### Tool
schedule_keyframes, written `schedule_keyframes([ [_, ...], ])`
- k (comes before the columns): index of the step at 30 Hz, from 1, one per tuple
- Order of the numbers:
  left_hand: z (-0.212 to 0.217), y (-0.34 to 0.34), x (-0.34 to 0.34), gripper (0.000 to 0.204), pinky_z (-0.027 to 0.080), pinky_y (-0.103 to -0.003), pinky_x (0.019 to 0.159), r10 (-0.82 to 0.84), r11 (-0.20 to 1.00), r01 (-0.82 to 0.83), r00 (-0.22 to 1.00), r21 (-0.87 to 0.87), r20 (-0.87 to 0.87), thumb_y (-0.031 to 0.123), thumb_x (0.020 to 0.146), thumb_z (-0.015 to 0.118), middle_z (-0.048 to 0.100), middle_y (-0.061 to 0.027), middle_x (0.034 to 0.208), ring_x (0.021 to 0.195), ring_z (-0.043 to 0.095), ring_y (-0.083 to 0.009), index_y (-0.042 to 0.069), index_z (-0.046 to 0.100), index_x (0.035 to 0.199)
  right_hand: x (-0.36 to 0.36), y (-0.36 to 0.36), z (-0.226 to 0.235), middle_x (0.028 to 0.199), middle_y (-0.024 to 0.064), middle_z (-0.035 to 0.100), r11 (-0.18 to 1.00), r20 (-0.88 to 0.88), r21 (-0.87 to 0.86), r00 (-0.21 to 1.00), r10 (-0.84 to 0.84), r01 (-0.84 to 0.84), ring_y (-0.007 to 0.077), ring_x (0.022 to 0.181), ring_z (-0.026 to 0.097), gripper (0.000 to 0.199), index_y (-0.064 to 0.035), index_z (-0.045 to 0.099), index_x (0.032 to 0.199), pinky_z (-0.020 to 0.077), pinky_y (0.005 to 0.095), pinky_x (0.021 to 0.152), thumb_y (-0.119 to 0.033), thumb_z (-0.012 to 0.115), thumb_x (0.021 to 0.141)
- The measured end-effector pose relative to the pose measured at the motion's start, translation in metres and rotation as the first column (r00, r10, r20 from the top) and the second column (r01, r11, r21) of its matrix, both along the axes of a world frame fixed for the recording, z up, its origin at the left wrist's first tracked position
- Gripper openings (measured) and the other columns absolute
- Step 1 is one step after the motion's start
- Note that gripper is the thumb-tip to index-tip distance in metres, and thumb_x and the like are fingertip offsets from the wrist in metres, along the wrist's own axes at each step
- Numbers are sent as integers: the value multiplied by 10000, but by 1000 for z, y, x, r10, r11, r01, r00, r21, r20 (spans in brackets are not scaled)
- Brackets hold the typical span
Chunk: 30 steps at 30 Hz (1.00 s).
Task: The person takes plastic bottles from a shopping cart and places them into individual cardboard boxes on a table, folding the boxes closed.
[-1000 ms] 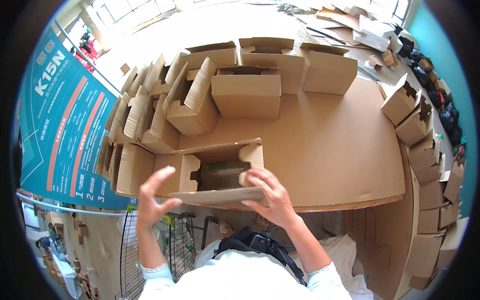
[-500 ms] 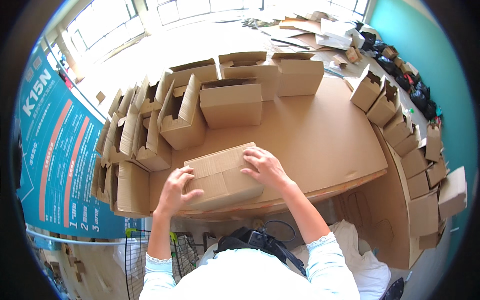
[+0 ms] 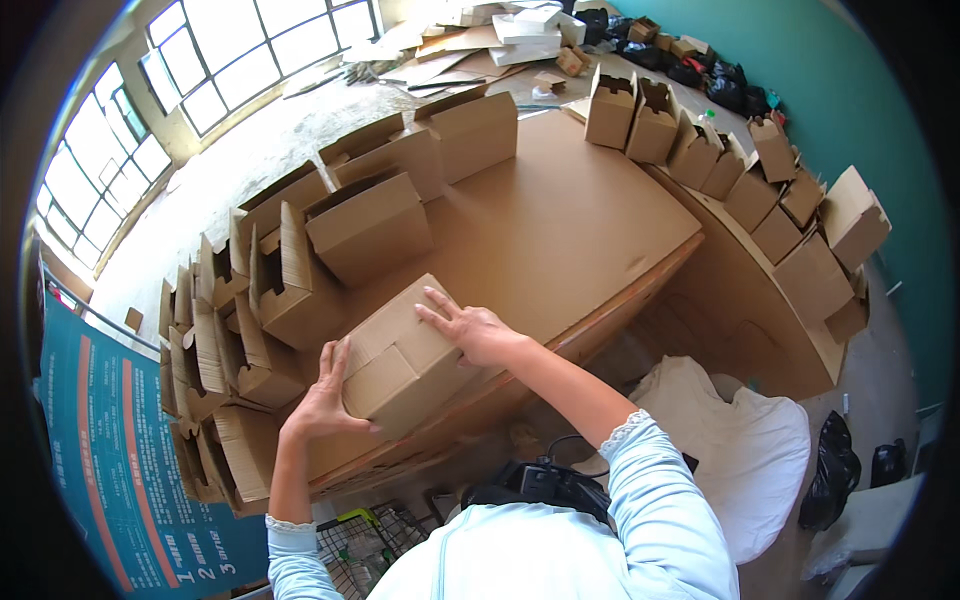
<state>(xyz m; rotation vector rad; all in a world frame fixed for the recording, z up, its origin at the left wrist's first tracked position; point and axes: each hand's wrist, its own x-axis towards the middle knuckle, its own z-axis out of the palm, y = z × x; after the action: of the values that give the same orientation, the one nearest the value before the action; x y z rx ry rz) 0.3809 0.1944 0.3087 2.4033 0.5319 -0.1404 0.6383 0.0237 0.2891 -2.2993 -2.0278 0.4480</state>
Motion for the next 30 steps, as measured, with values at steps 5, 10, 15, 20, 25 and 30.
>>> schedule_keyframes([
  [5, -7, -10, 7, 1364, 327, -416, 1145, 37, 999, -39, 997, 35, 65, 232, 478, 881, 40, -295, 1552, 1406, 274, -436, 139, 36, 1545, 5, -5, -3, 1599, 193, 61, 999, 78, 24, 996, 31, -33, 320, 1017, 647, 1170, -133, 122, 1541, 561, 379, 795, -206, 866, 640],
  [10, 5, -24, 51, 1310, 329, -413, 1138, 66, 998, -64, 991, -25, 120, 178, 492, 868, 101, -285, 1540, 1407, 257, -440, 122, 82, 1538, 48, -16, -17, 1586, 212, 130, 980, 91, 194, 995, 37, -54, 333, 1003, 649, 1148, -111, 152, 1530, 568, 388, 766, -212, 866, 636],
  [15, 8, -23, 167, 1227, 330, -418, 1135, 21, 1000, -20, 993, -13, 115, 140, 546, 837, 124, -272, 1541, 1392, 281, -445, 117, 109, 1533, 149, -30, -12, 1568, 224, 179, 985, 140, 166, 988, -66, 42, 337, 991, 651, 1136, -107, 176, 1522, 575, 394, 758, -225, 870, 631],
  [20, -6, 26, 325, 1253, 311, -410, 1154, -105, 994, 102, 992, 41, 74, 142, 541, 868, 91, -275, 1557, 1413, 246, -432, 117, 102, 1533, 287, -12, -17, 1556, 230, 203, 970, 186, 205, 968, -171, 132, 339, 988, 646, 1142, -103, 187, 1518, 572, 390, 805, -202, 879, 616],
  [25, -8, 89, 433, 1286, 271, -372, 1174, -67, 976, 75, 997, 203, -44, 181, 501, 878, 96, -300, 1559, 1439, 215, -396, 112, 121, 1538, 382, 65, -33, 1563, 224, 199, 951, 170, 243, 957, -234, 189, 336, 1077, 616, 1024, -94, 220, 1514, 546, 405, 884, -93, 806, 673],
  [30, 2, 102, 466, 1361, 321, -438, 1145, 70, 862, 108, 942, 495, -328, 250, 495, 902, 111, -212, 1591, 1406, 274, -436, 135, 50, 1550, 415, 121, -70, 1560, 227, 217, 927, 144, 338, 964, -224, 165, 334, 1119, 598, 993, -102, 297, 1497, 542, 383, 901, -84, 815, 650],
])
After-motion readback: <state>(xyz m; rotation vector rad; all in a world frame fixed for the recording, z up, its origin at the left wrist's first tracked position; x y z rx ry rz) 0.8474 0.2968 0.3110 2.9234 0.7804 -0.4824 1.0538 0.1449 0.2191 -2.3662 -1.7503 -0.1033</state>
